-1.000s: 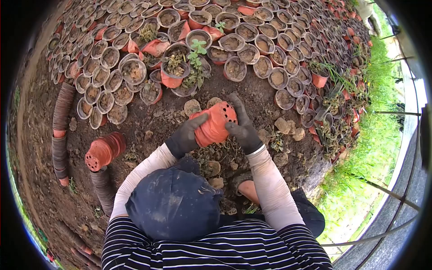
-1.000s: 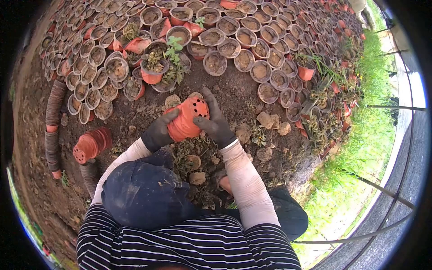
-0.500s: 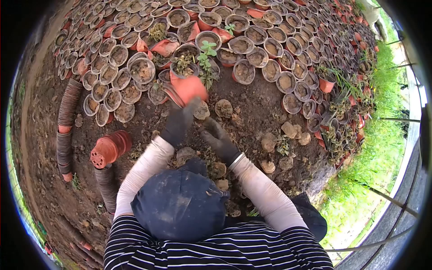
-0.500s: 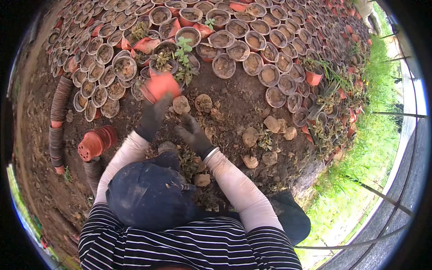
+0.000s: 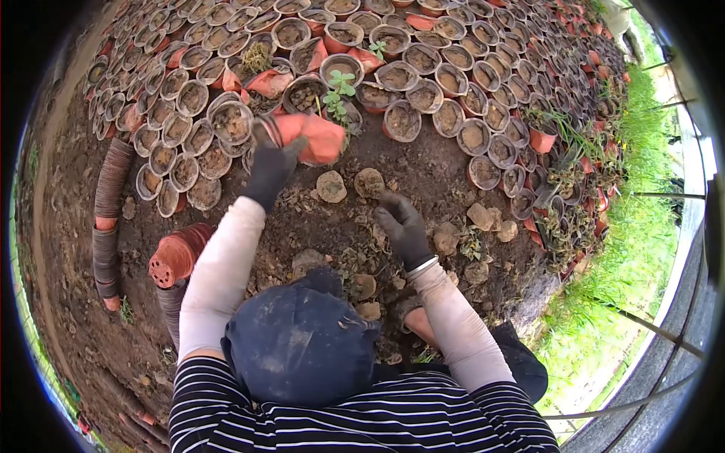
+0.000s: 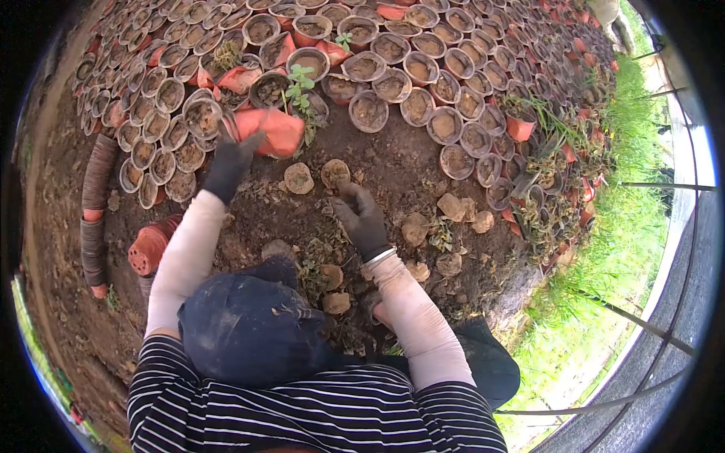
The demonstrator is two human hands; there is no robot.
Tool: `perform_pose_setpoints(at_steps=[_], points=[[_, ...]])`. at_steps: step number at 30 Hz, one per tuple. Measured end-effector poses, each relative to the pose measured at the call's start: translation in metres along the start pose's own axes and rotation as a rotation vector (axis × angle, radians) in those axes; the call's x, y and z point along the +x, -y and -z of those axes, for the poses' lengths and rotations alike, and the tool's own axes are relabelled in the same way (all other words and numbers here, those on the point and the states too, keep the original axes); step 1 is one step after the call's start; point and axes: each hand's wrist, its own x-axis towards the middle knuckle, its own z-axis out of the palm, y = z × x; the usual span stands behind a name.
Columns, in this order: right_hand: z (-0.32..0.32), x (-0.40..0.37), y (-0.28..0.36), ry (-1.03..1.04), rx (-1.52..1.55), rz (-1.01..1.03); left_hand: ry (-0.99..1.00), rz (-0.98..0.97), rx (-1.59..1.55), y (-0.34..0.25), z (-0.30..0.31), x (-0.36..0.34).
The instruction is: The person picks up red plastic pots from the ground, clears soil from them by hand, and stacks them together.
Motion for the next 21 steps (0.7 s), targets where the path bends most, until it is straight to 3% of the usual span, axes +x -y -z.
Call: perform_pose_setpoints(at_steps=[1, 3, 4, 6, 8, 9, 12, 17, 18, 21], points=[[-0.004, 0.0, 0.017, -0.051, -0.103, 0.155, 0.107, 0.159, -0.432, -0.014, -0.001, -0.016], [-0.015, 0.001, 0.06, -0.155, -0.31, 0.468, 0.288, -0.052, -0.124, 0.057, -0.02, -0.032], [-0.015, 0.002, 0.065, -0.132, -0.374, 0.506, 0.377, 0.013, -0.364, 0.067, -0.038, -0.044], [-0.012, 0.005, 0.07, -0.091, -0.503, 0.583, 0.502, 0.259, -0.794, 0.052, -0.068, -0.067], [0.002, 0.005, 0.064, -0.076, -0.477, 0.469, 0.572, 0.637, -1.165, 0.021, -0.076, -0.083], [0.009, 0.004, 0.057, -0.082, -0.486, 0.427, 0.554, 0.775, -1.168, 0.019, -0.079, -0.083], [0.026, 0.002, 0.058, -0.12, -0.496, 0.355, 0.655, -0.266, 0.254, 0.007, -0.063, -0.088], [0.05, 0.01, 0.06, -0.176, -0.647, 0.157, 0.605, -0.285, 0.248, 0.03, -0.061, -0.088], [0.053, 0.014, 0.055, -0.183, -0.751, 0.198, 0.567, -0.309, 0.234, 0.043, -0.063, -0.089], [0.06, 0.02, 0.046, -0.166, -0.998, 0.299, 0.575, -0.098, 0.345, 0.016, -0.053, -0.087]])
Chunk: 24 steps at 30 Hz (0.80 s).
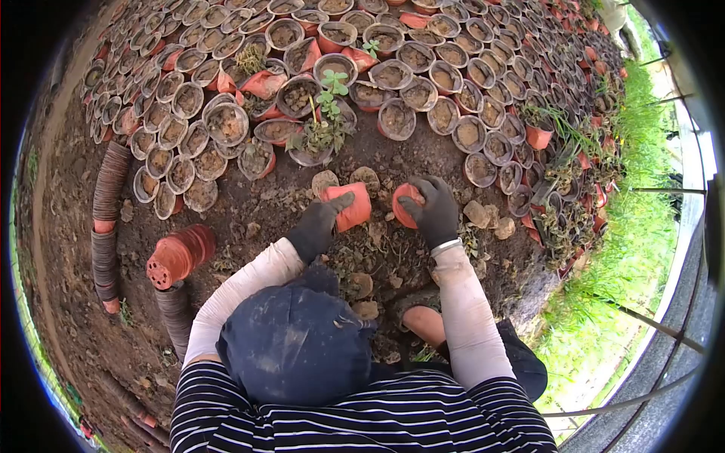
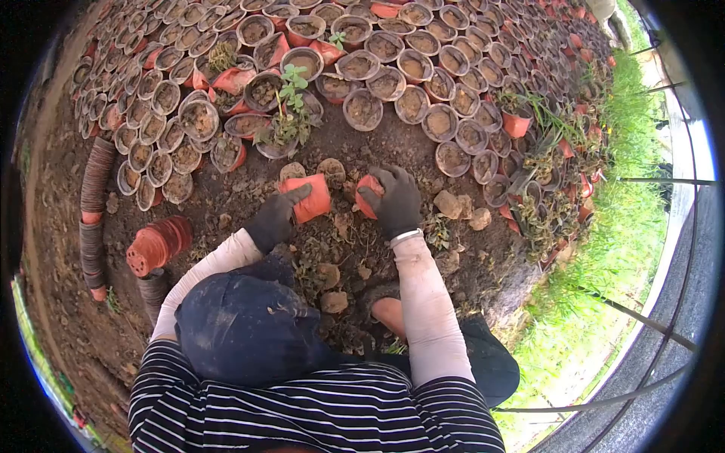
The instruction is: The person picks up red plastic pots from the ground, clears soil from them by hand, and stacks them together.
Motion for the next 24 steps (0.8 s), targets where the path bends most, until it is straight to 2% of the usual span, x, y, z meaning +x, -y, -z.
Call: perform_pose_setpoints(at_steps=[4, 7, 9, 11, 12, 15, 16, 18, 21, 24], points=[[0.012, -0.002, 0.013, -0.373, 0.032, 0.096, -0.202, -0.151, -0.052, 0.012, -0.005, -0.003], [0.006, 0.003, -0.023, 0.078, -0.131, 0.077, -0.266, -0.254, -0.023, 0.021, -0.012, 0.003], [0.012, 0.015, -0.03, -0.167, -0.053, 0.173, -0.303, -0.3, 0.043, 0.024, -0.014, 0.004], [0.031, 0.016, -0.001, -0.42, 0.015, 0.189, -0.24, -0.178, -0.091, 0.012, -0.014, -0.008], [0.038, 0.018, 0.005, -0.384, -0.064, 0.228, -0.226, -0.146, -0.136, 0.008, -0.004, -0.001], [0.025, 0.015, 0.001, -0.306, 0.346, 0.139, -0.281, -0.29, 0.031, 0.021, -0.01, 0.003], [0.028, 0.011, 0.02, -0.223, 0.502, 0.025, -0.269, -0.314, 0.016, 0.014, -0.009, 0.0], [0.015, 0.007, 0.038, -0.143, 0.654, 0.023, -0.247, -0.376, -0.005, -0.01, 0.001, 0.002], [-0.016, 0.0, 0.043, -0.046, 0.838, 0.014, 0.214, 0.061, -1.209, -0.008, -0.007, 0.016], [-0.024, -0.005, 0.056, -0.017, 0.993, -0.009, 0.205, 0.175, -1.716, -0.015, -0.008, 0.008]])
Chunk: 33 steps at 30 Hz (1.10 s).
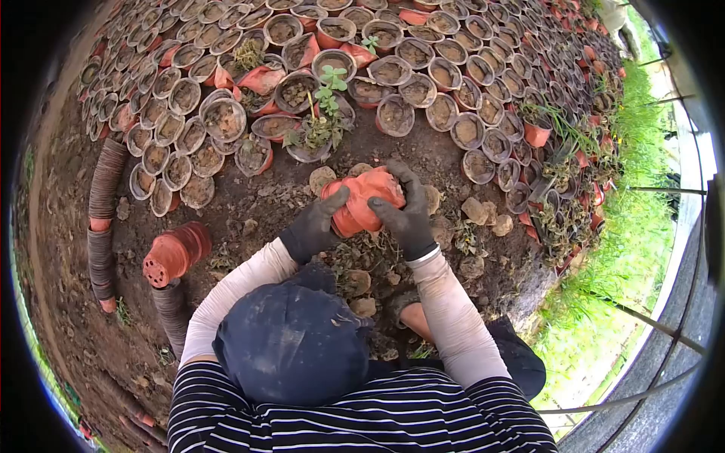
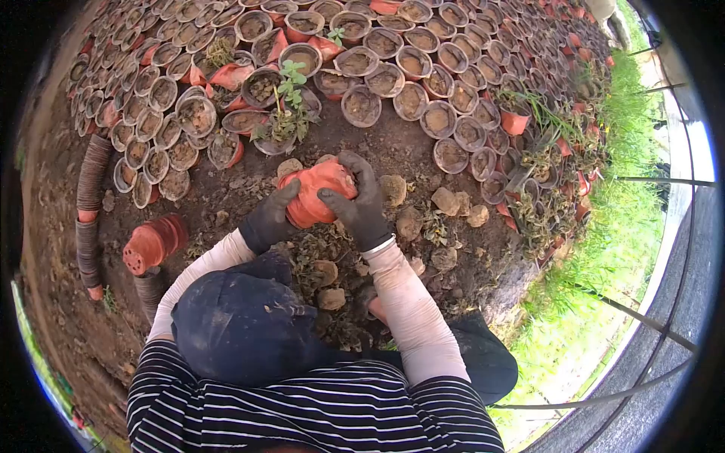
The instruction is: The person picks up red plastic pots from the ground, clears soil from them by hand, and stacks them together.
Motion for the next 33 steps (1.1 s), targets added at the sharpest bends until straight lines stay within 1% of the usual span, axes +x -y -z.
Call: perform_pose_setpoints(at_steps=[1, 4, 6, 7, 9, 10, 12, 13, 14, 16, 17, 18, 20, 21, 22, 23, 25, 26, 28, 29, 30, 33], points=[[-0.005, -0.001, 0.003, -0.008, 0.047, -0.006, 0.019, -0.022, -0.01, -0.002, -0.003, 0.0], [-0.026, -0.01, -0.002, -0.056, 0.667, -0.326, 0.056, -0.063, -0.088, -0.005, -0.004, 0.003], [-0.039, -0.015, -0.003, 0.031, 0.513, -0.323, 0.053, -0.069, -0.194, -0.004, 0.003, 0.005], [-0.047, -0.018, -0.004, 0.072, 0.441, -0.321, 0.026, -0.142, -0.018, -0.005, -0.001, 0.002], [-0.059, -0.024, -0.012, 0.074, 0.494, -0.361, -0.029, -0.277, 0.337, -0.007, -0.012, -0.007], [-0.063, -0.027, -0.017, 0.076, 0.519, -0.382, -0.065, -0.393, 0.86, -0.014, -0.004, -0.012], [-0.066, -0.042, -0.046, 0.199, 0.206, -0.348, -0.132, -0.591, 1.911, -0.035, 0.02, -0.018], [-0.066, -0.05, -0.053, 0.255, 0.049, -0.332, -0.389, -0.622, 1.875, -0.036, 0.027, -0.011], [-0.067, -0.052, -0.049, 0.257, 0.061, -0.382, -0.646, -0.651, 1.821, -0.038, 0.035, -0.002], [-0.056, -0.045, -0.034, 0.232, 0.124, -0.437, -0.834, -0.704, 2.06, -0.051, 0.049, 0.011], [-0.049, -0.043, -0.027, 0.218, 0.158, -0.465, -0.74, -0.717, 2.373, -0.062, 0.057, 0.011], [-0.043, -0.043, -0.03, 0.199, 0.128, -0.47, -0.619, -0.718, 2.684, -0.07, 0.064, 0.012], [-0.033, -0.04, -0.037, 0.154, 0.065, -0.48, -0.561, -0.508, 2.862, -0.074, 0.077, 0.024], [-0.029, -0.039, -0.04, 0.168, 0.045, -0.463, -0.524, -0.397, 2.943, -0.075, 0.083, 0.032], [-0.027, -0.037, -0.038, 0.181, 0.023, -0.447, -0.478, -0.487, 2.966, -0.083, 0.071, 0.035], [-0.024, -0.036, -0.037, 0.197, 0.002, -0.432, -0.502, -0.469, 2.84, -0.088, 0.059, 0.037], [-0.021, -0.033, -0.041, 0.138, 0.024, -0.408, -0.561, -0.428, 2.592, -0.095, 0.043, 0.04], [-0.02, -0.03, -0.042, 0.11, 0.039, -0.393, -0.64, -0.446, 2.511, -0.096, 0.06, 0.041], [-0.014, -0.023, -0.04, 0.05, -0.055, -0.309, -0.625, -0.53, 1.473, -0.084, 0.097, 0.039], [-0.008, -0.018, -0.037, 0.016, -0.1, -0.268, -0.511, -0.399, 1.2, -0.084, 0.063, 0.018], [0.001, -0.01, -0.031, 0.069, -0.126, -0.264, -0.447, -0.262, 0.927, -0.084, 0.027, -0.003], [-0.008, 0.006, 0.009, 0.015, -0.427, 0.191, -0.165, -0.194, 0.271, -0.045, 0.028, -0.004]])
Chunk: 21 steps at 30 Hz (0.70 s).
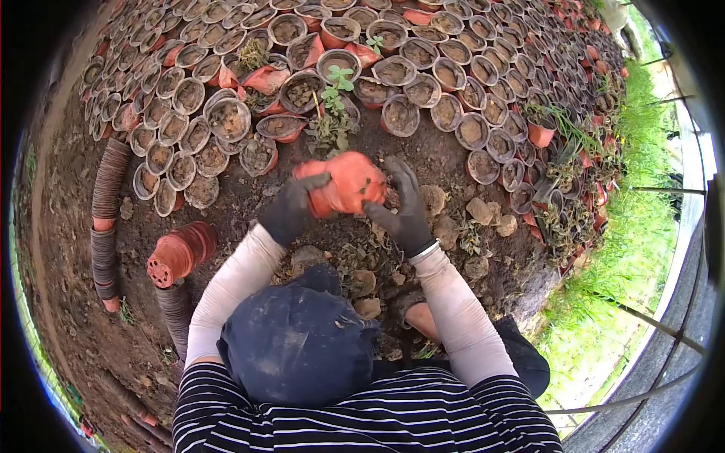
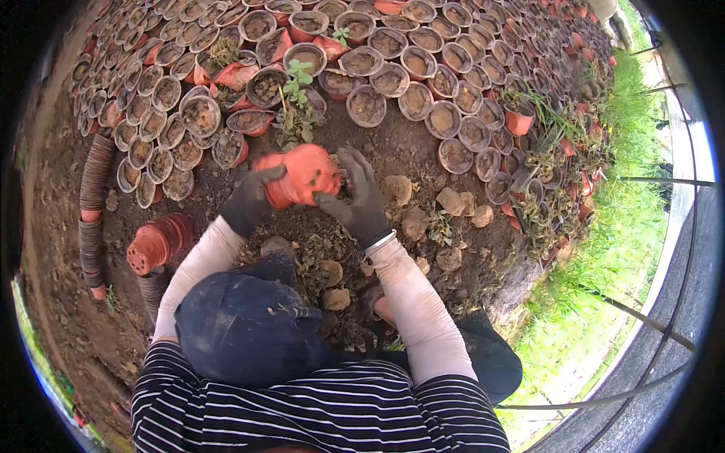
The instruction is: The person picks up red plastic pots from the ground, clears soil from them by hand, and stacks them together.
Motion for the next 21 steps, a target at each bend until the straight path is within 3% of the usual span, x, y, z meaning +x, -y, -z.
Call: perform_pose_setpoints(at_steps=[5, 9, 15, 18, 19, 21], points=[[0.014, 0.003, 0.021, 0.104, -0.148, 0.23, 0.091, 0.197, -0.326, 0.012, -0.034, -0.003], [0.019, -0.001, 0.025, 0.135, -0.367, 0.364, 0.193, 0.313, -0.41, 0.047, -0.007, 0.016], [0.02, 0.001, 0.004, 0.137, -0.285, -0.004, 0.09, 0.281, -0.349, 0.045, -0.028, 0.006], [0.033, 0.009, 0.013, 0.131, -0.146, -0.214, -0.014, 0.158, -0.1, 0.053, -0.005, 0.013], [0.035, 0.008, 0.008, 0.054, -0.032, -0.244, -0.033, 0.077, 0.055, 0.056, 0.006, 0.015], [0.038, 0.009, -0.004, 0.002, -0.114, -0.104, -0.072, -0.084, 0.362, 0.065, 0.035, 0.017]])
